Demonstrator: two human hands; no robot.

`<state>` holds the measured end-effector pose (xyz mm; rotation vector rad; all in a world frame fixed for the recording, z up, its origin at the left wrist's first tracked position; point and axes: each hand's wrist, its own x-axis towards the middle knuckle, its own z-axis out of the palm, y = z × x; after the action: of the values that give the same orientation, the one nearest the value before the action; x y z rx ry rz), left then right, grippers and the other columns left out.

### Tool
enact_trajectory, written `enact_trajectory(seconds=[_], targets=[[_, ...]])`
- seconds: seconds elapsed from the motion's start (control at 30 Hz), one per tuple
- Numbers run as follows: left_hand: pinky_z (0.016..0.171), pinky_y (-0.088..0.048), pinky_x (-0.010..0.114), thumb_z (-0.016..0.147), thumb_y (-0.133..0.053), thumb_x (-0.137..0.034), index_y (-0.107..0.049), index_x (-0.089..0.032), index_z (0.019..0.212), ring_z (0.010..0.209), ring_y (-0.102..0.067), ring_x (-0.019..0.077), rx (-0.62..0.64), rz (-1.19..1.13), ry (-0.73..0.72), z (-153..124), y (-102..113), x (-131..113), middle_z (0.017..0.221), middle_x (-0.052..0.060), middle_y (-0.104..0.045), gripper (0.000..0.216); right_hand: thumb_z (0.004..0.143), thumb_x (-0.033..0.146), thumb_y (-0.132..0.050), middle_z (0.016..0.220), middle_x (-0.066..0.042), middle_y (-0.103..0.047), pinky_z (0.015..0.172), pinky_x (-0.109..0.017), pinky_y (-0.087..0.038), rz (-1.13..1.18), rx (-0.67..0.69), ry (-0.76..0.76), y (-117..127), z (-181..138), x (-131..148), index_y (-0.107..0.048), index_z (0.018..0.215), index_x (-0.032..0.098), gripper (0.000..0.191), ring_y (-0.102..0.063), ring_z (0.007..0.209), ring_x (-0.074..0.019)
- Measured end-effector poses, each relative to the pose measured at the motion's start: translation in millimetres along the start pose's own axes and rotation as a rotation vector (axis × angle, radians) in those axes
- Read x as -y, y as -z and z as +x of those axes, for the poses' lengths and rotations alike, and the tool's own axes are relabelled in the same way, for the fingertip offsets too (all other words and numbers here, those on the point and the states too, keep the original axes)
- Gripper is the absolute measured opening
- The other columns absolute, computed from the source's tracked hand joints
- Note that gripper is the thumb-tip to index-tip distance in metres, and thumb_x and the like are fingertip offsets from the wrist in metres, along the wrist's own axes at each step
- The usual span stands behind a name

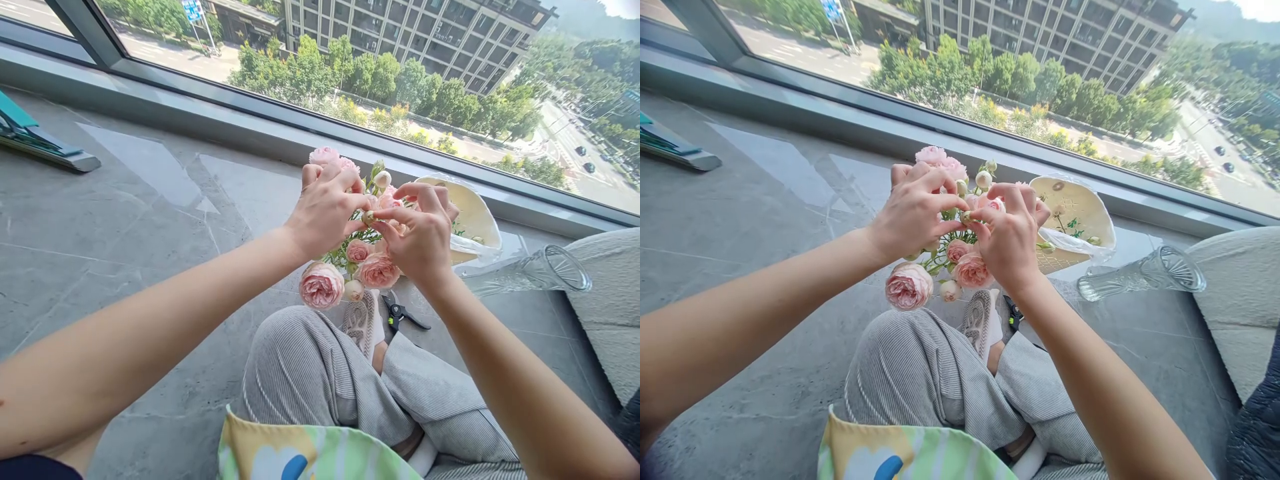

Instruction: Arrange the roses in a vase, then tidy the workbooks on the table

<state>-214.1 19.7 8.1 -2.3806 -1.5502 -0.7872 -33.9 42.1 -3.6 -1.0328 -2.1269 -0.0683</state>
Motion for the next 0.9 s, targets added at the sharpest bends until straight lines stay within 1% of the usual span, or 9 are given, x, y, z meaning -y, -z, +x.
enact_trajectory(seconds=[0.13,0.27,0.4,0.53,0.77,0.9], targets=[[0.102,-0.024,0.059,0.085,-0.062,-0.038,-0.071,-0.022,0.088,0.118,-0.046,0.0351,0.020,-0.029,0.029,1,2,-1,0.098,0.005,-0.058,0.019,0.087,0.034,-0.061,0.104,-0.002,-0.058,0.090,-0.049,-0.034,0.009,0.012,-0.018,1,0,1,-0.075,0.085,0.033,0.014,-0.047,0.103,-0.0255],[0.099,-0.028,0.058,0.081,-0.066,-0.040,-0.071,-0.023,0.085,0.112,-0.050,0.0337,0.030,-0.049,0.065,2,4,-5,0.096,0.005,-0.059,0.019,0.087,0.029,-0.060,0.106,-0.003,-0.057,0.091,-0.051,-0.034,0.022,0.030,-0.031,4,-1,3,-0.075,0.087,0.033,0.015,-0.047,0.106,-0.0269],[0.098,-0.029,0.055,0.080,-0.067,-0.041,-0.072,-0.024,0.085,0.110,-0.052,0.0318,0.021,-0.066,0.088,3,5,-7,0.096,0.004,-0.060,0.018,0.084,0.026,-0.060,0.104,-0.003,-0.057,0.090,-0.051,-0.036,0.062,0.038,-0.051,5,-1,5,-0.074,0.087,0.032,0.016,-0.047,0.105,-0.0275],[0.099,-0.028,0.053,0.081,-0.066,-0.040,-0.073,-0.024,0.085,0.110,-0.052,0.0311,0.042,-0.088,0.128,3,6,-6,0.097,0.004,-0.061,0.018,0.082,0.026,-0.058,0.100,-0.004,-0.057,0.090,-0.054,-0.036,0.085,0.010,-0.087,5,-2,4,-0.073,0.087,0.031,0.016,-0.048,0.105,-0.0281],[0.098,-0.029,0.053,0.080,-0.066,-0.039,-0.074,-0.025,0.087,0.109,-0.053,0.0316,0.058,-0.082,0.148,3,10,-5,0.098,0.004,-0.062,0.017,0.081,0.024,-0.055,0.098,-0.004,-0.058,0.091,-0.054,-0.036,0.092,-0.063,-0.158,-1,-3,6,-0.070,0.078,0.026,0.015,-0.050,0.101,-0.0275],[0.097,-0.031,0.053,0.080,-0.067,-0.039,-0.073,-0.025,0.086,0.106,-0.054,0.0311,0.046,-0.076,0.144,3,11,-5,0.096,0.003,-0.063,0.017,0.083,0.029,-0.055,0.095,-0.004,-0.060,0.088,-0.049,-0.040,0.072,-0.110,-0.159,11,1,12,-0.068,0.080,0.027,0.014,-0.055,0.098,-0.0262]])
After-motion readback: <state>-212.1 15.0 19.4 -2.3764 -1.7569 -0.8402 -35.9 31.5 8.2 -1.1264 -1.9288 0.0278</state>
